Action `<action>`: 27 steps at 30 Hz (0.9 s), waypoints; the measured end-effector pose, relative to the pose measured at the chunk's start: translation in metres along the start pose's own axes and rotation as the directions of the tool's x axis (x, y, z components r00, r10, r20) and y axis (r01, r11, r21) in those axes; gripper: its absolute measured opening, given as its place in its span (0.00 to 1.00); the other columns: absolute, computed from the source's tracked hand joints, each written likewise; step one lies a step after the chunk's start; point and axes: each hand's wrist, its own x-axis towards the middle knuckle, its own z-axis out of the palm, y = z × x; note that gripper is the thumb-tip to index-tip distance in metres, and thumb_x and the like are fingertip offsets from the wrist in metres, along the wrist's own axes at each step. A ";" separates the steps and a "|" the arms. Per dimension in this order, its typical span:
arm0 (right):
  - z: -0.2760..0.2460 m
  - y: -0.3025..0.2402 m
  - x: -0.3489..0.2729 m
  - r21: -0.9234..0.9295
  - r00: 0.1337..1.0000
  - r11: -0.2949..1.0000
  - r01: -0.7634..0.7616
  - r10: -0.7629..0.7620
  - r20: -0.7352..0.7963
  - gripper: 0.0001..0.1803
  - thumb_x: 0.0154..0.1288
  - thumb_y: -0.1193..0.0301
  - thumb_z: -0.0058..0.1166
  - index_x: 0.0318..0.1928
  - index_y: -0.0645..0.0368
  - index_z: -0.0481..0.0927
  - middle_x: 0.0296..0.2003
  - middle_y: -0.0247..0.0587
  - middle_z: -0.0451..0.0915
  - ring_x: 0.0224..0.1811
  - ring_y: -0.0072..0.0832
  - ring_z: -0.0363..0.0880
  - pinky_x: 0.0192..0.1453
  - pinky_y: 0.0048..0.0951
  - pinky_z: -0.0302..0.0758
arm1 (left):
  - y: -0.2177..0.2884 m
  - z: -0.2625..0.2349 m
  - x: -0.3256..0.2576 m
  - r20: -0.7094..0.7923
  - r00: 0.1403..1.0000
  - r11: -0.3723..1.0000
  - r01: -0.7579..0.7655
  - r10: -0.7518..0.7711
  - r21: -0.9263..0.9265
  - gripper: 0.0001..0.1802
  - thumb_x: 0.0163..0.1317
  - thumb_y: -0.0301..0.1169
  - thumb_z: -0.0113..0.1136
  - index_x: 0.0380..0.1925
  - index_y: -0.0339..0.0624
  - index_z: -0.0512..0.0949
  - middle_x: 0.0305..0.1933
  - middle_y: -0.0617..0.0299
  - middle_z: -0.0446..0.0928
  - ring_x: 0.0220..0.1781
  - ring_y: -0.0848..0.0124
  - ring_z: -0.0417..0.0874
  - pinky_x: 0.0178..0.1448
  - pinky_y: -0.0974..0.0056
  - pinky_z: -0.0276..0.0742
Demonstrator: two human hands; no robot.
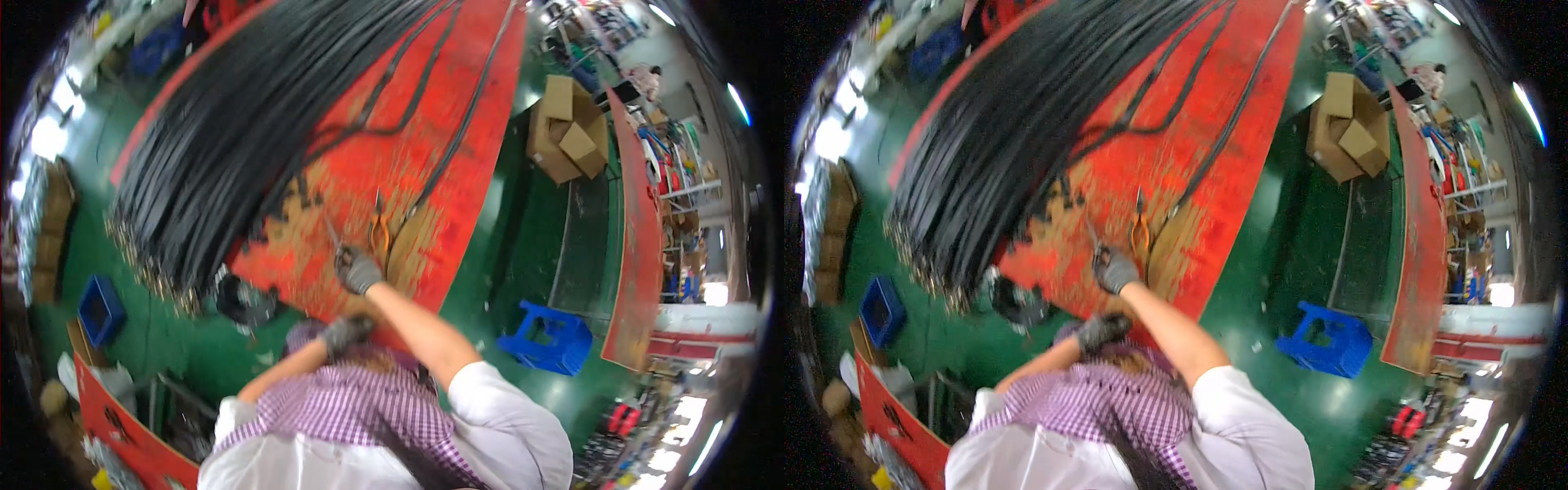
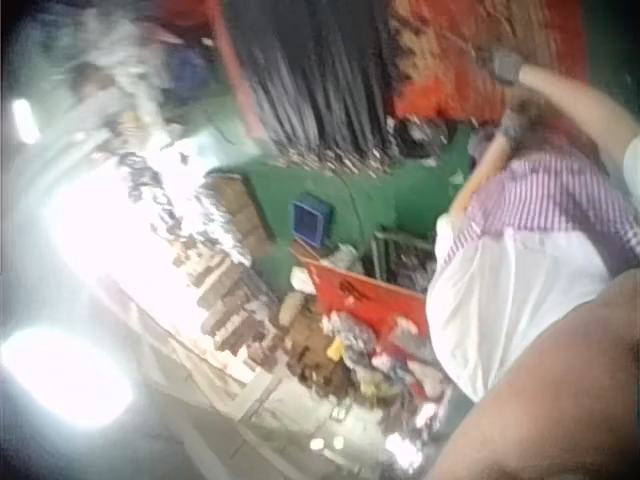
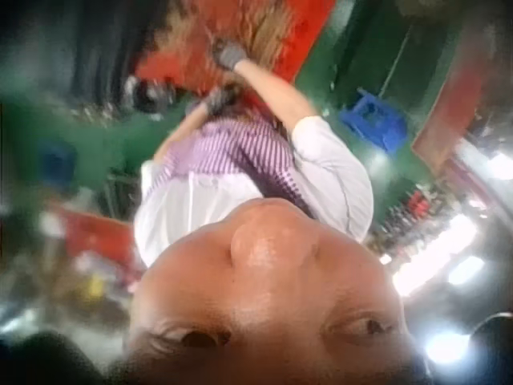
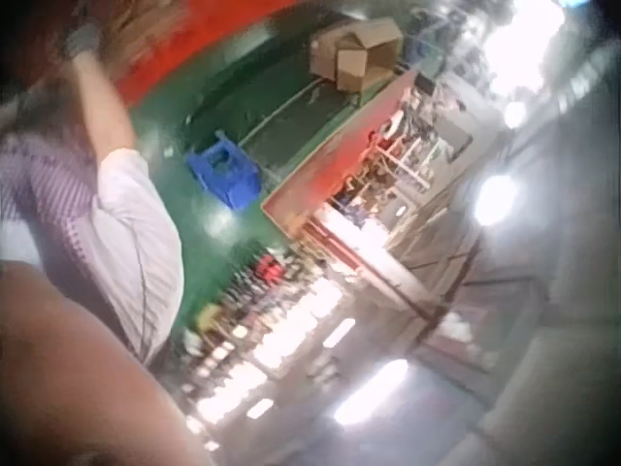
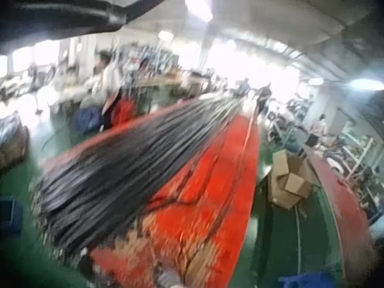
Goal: The person strips the outer insulation from black cables using pliers and cuts the insulation with scissors. They repeatedly measure, strip, and cut sections of cable on a red workbench, handling the cables and tools one at a time.
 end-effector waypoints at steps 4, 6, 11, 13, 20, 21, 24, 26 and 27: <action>-0.002 -0.010 0.000 -0.119 0.994 0.987 -0.104 0.101 -0.033 0.21 0.51 0.57 0.43 0.43 0.55 0.65 0.37 0.46 0.71 0.39 0.38 0.70 0.41 0.32 0.67 | 0.087 -0.006 -0.018 -0.025 0.999 0.995 -0.042 0.040 -0.090 0.13 0.53 0.31 0.49 0.40 0.41 0.69 0.33 0.67 0.71 0.34 0.77 0.70 0.36 0.72 0.67; -0.010 -0.005 -0.013 0.423 0.997 0.906 -0.005 -0.026 0.069 0.23 0.50 0.53 0.43 0.43 0.54 0.65 0.37 0.43 0.72 0.37 0.33 0.71 0.37 0.31 0.68 | 0.116 -0.008 0.000 -0.219 0.958 0.925 -0.245 0.185 -0.289 0.13 0.53 0.29 0.48 0.40 0.40 0.69 0.32 0.66 0.71 0.34 0.77 0.70 0.36 0.72 0.67; -0.041 0.034 -0.077 0.562 0.997 0.827 -0.018 0.056 -0.051 0.17 0.58 0.57 0.34 0.30 0.56 0.70 0.26 0.41 0.74 0.29 0.31 0.73 0.29 0.32 0.68 | 0.144 -0.001 0.080 -0.189 0.955 0.971 -0.207 0.227 0.121 0.13 0.52 0.31 0.49 0.37 0.37 0.68 0.28 0.64 0.70 0.33 0.78 0.70 0.37 0.73 0.67; -0.039 0.054 -0.110 0.111 0.924 0.994 -0.002 0.044 -0.379 0.17 0.59 0.60 0.31 0.28 0.58 0.71 0.21 0.42 0.73 0.23 0.34 0.72 0.25 0.32 0.67 | 0.154 0.012 0.138 -0.160 0.945 0.802 -0.143 0.285 0.580 0.14 0.52 0.33 0.49 0.37 0.36 0.68 0.29 0.61 0.71 0.34 0.75 0.71 0.40 0.72 0.66; -0.003 0.135 -0.193 -0.148 0.946 0.964 -0.221 0.175 -0.275 0.14 0.58 0.66 0.28 0.33 0.60 0.68 0.27 0.49 0.71 0.28 0.39 0.71 0.25 0.38 0.67 | 0.166 0.050 0.340 -0.444 0.725 0.337 0.301 0.527 0.892 0.32 0.44 0.42 0.53 0.49 0.40 0.57 0.48 0.48 0.62 0.45 0.50 0.67 0.49 0.56 0.63; -0.001 0.143 -0.194 -0.141 0.947 0.949 -0.283 0.253 -0.199 0.15 0.58 0.64 0.29 0.34 0.60 0.68 0.29 0.51 0.71 0.30 0.41 0.71 0.27 0.40 0.68 | 0.167 0.047 0.362 -0.515 0.723 0.414 0.338 0.460 0.845 0.31 0.44 0.42 0.53 0.48 0.41 0.58 0.47 0.49 0.63 0.45 0.52 0.68 0.47 0.56 0.65; -0.008 0.145 -0.210 -0.108 0.945 0.956 -0.274 0.247 -0.214 0.19 0.57 0.59 0.30 0.34 0.61 0.69 0.33 0.54 0.71 0.34 0.45 0.70 0.33 0.42 0.67 | 0.159 0.040 0.396 -0.582 0.711 0.442 0.409 0.394 0.799 0.23 0.44 0.38 0.54 0.39 0.38 0.64 0.33 0.51 0.70 0.33 0.59 0.74 0.35 0.59 0.71; -0.012 0.138 -0.206 -0.023 0.928 0.939 -0.344 0.336 -0.162 0.15 0.56 0.63 0.30 0.32 0.59 0.69 0.30 0.50 0.71 0.30 0.44 0.70 0.33 0.41 0.66 | 0.173 0.026 0.397 -0.429 0.901 0.589 0.314 0.062 0.745 0.17 0.46 0.37 0.53 0.34 0.38 0.67 0.25 0.56 0.69 0.25 0.63 0.73 0.29 0.60 0.71; -0.017 0.137 -0.202 -0.003 0.927 0.941 -0.339 0.334 -0.169 0.14 0.55 0.64 0.30 0.31 0.57 0.69 0.29 0.48 0.72 0.28 0.43 0.70 0.33 0.41 0.66 | 0.189 0.023 0.393 -0.304 0.948 0.667 0.284 -0.091 0.689 0.14 0.47 0.36 0.52 0.31 0.38 0.68 0.21 0.58 0.69 0.20 0.65 0.72 0.26 0.61 0.71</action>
